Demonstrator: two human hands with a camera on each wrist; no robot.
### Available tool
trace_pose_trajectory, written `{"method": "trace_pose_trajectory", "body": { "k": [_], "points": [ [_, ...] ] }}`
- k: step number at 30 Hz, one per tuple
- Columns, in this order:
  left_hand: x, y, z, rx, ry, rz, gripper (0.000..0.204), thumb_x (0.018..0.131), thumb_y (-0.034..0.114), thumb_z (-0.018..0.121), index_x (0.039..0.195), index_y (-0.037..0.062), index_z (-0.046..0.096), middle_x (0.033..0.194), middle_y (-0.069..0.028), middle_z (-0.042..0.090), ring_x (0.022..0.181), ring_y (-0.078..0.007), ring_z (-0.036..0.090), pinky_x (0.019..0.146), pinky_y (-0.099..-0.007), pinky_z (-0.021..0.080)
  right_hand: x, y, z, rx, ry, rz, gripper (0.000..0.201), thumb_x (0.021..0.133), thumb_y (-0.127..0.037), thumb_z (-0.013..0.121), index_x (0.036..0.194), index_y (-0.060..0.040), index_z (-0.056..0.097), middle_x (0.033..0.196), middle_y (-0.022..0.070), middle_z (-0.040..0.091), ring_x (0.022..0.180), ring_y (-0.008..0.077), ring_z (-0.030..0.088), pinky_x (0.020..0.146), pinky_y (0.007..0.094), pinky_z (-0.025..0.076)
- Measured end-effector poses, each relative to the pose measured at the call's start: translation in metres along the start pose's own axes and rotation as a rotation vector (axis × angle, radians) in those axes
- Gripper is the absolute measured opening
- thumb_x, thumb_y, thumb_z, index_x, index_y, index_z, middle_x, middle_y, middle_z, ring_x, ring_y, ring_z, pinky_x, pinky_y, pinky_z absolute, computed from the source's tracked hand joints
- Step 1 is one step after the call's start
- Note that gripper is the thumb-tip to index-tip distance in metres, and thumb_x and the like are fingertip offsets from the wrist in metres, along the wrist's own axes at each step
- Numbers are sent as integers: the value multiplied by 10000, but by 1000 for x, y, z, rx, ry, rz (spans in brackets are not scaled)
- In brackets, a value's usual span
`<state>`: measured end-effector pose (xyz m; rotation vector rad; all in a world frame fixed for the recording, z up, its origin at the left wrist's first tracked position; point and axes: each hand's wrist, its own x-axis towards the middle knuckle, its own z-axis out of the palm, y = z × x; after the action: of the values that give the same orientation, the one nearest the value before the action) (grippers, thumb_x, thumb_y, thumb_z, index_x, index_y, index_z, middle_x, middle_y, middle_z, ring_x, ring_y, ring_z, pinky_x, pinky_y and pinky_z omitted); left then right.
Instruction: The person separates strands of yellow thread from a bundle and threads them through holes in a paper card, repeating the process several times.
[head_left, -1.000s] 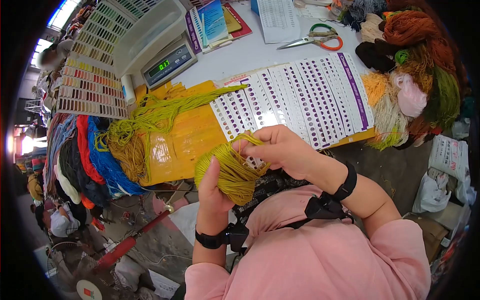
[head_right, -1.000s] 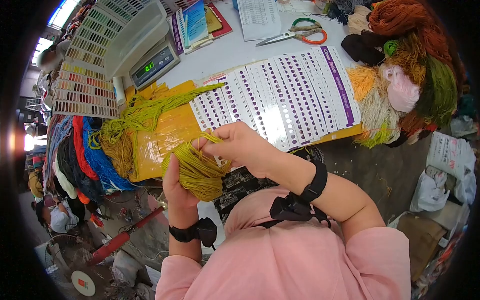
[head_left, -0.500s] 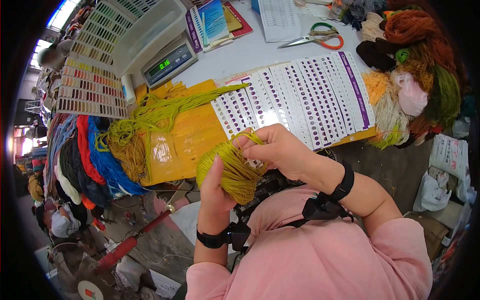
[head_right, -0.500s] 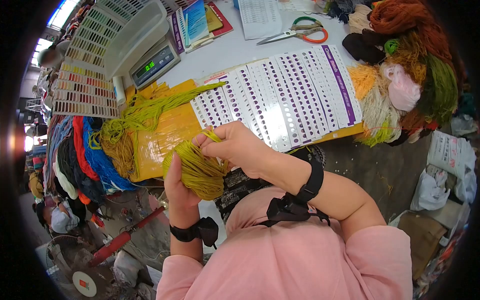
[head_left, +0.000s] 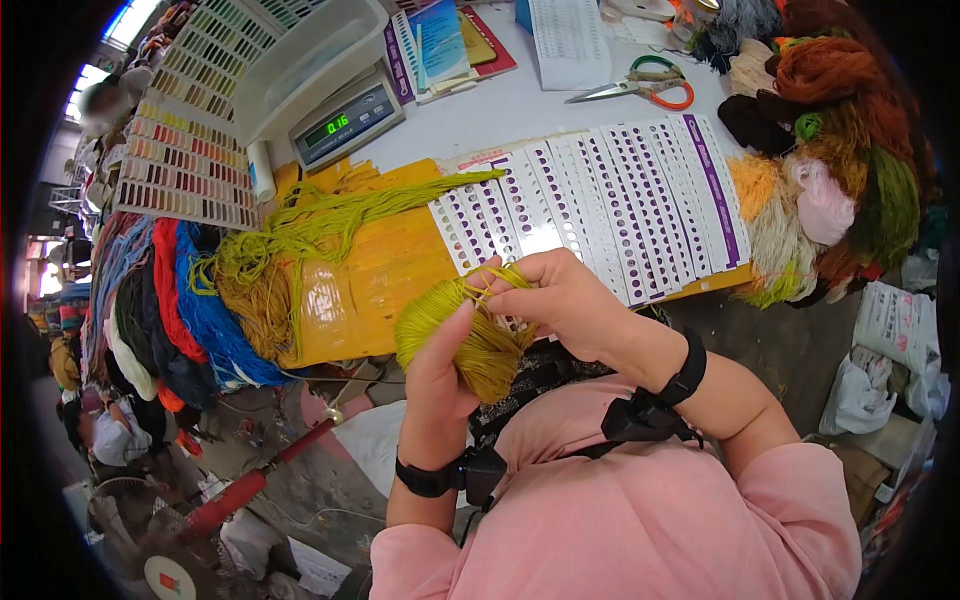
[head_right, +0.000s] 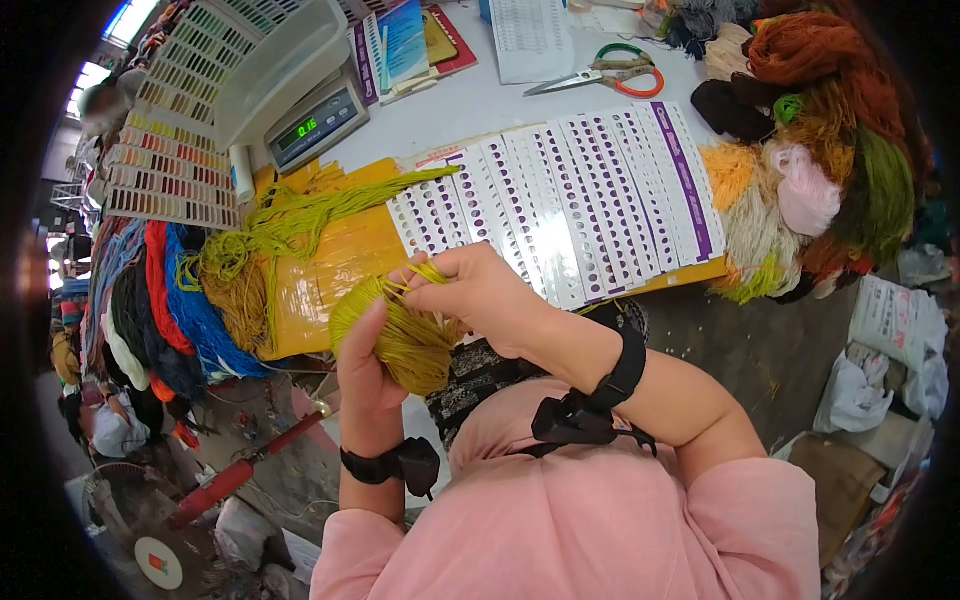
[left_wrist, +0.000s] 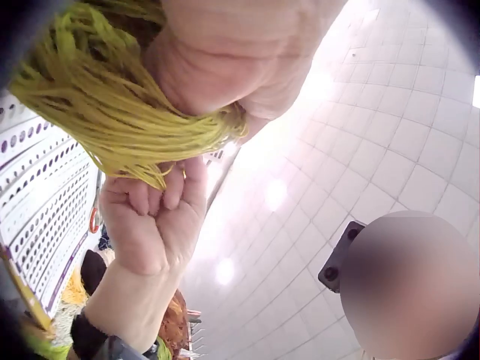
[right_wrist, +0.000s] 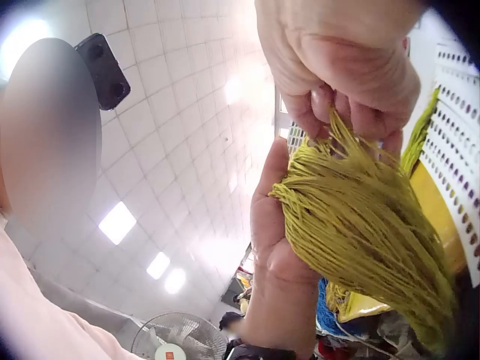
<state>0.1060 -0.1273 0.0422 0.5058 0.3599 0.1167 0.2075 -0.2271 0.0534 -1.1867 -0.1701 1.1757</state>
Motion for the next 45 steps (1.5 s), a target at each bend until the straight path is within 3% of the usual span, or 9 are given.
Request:
{"method": "trace_pose_trajectory", "body": {
  "k": [13, 17, 25, 28, 30, 33, 36, 40, 45],
  "points": [
    [-18, 13, -8, -5, -8, 165, 109, 807, 128, 514, 807, 20, 525, 824, -78, 557, 698, -118, 540, 620, -238, 446, -14, -1, -25, 407, -403, 304, 62, 774, -75, 522, 737, -28, 503, 622, 19, 507, 472, 62, 402, 433, 175, 312],
    [-8, 38, -7, 639, -29, -236, 230, 830, 220, 472, 744, 11, 515, 632, -63, 539, 444, -116, 467, 403, -216, 369, -28, -39, -20, -497, -317, 199, 98, 751, -88, 547, 802, -7, 531, 545, -20, 460, 467, 42, 384, 423, 184, 289],
    [-58, 129, -147, -495, 59, 141, 189, 865, 162, 364, 739, 47, 443, 598, -4, 456, 430, -25, 372, 414, -158, 289, -43, -77, -49, 262, -320, -235, 71, 806, -95, 491, 816, -27, 475, 746, 53, 507, 531, 89, 472, 461, 187, 367],
    [-137, 174, -308, -662, 267, 369, 154, 849, 95, 378, 702, 74, 421, 595, 19, 404, 476, -47, 394, 447, -173, 311, -44, -85, -143, 400, -108, -408, 110, 819, -102, 468, 764, -10, 441, 713, 54, 471, 568, 109, 435, 578, 234, 400],
    [-168, 148, -267, 1155, 838, 598, 161, 826, 42, 390, 675, 92, 413, 611, 24, 394, 538, -77, 410, 503, -199, 352, -58, -111, -229, 324, 228, -456, 148, 825, -61, 421, 689, -4, 416, 673, 47, 447, 608, 138, 418, 710, 286, 387],
    [-215, 188, -343, 776, 994, 614, 133, 834, 109, 414, 837, 29, 520, 635, 10, 431, 576, -94, 409, 595, -206, 375, -123, -185, -378, 111, 372, -926, 137, 808, -45, 431, 681, 4, 443, 660, 65, 466, 637, 167, 450, 770, 293, 400],
    [-155, 212, -286, -260, 591, 557, 288, 857, 192, 398, 1039, -9, 495, 571, 37, 393, 502, -71, 386, 529, -193, 349, -115, -212, -335, 134, 507, -1020, 115, 807, -48, 433, 738, 16, 498, 713, 86, 521, 710, 183, 503, 786, 298, 415],
    [-1, 151, -142, -416, -45, 102, 344, 880, 202, 342, 1153, -4, 384, 518, 77, 374, 414, -13, 346, 408, -169, 250, -4, -136, -233, -430, 623, -651, 125, 773, -146, 514, 834, -52, 570, 775, 27, 552, 705, 115, 506, 658, 236, 396],
    [132, 78, -70, -76, 107, -90, 173, 814, 159, 491, 920, 23, 507, 655, 18, 502, 462, -31, 411, 403, -174, 312, 100, -39, -160, -572, 377, -335, 152, 652, -130, 590, 753, -18, 611, 689, 64, 579, 658, 131, 518, 613, 246, 401]
  ]
}}
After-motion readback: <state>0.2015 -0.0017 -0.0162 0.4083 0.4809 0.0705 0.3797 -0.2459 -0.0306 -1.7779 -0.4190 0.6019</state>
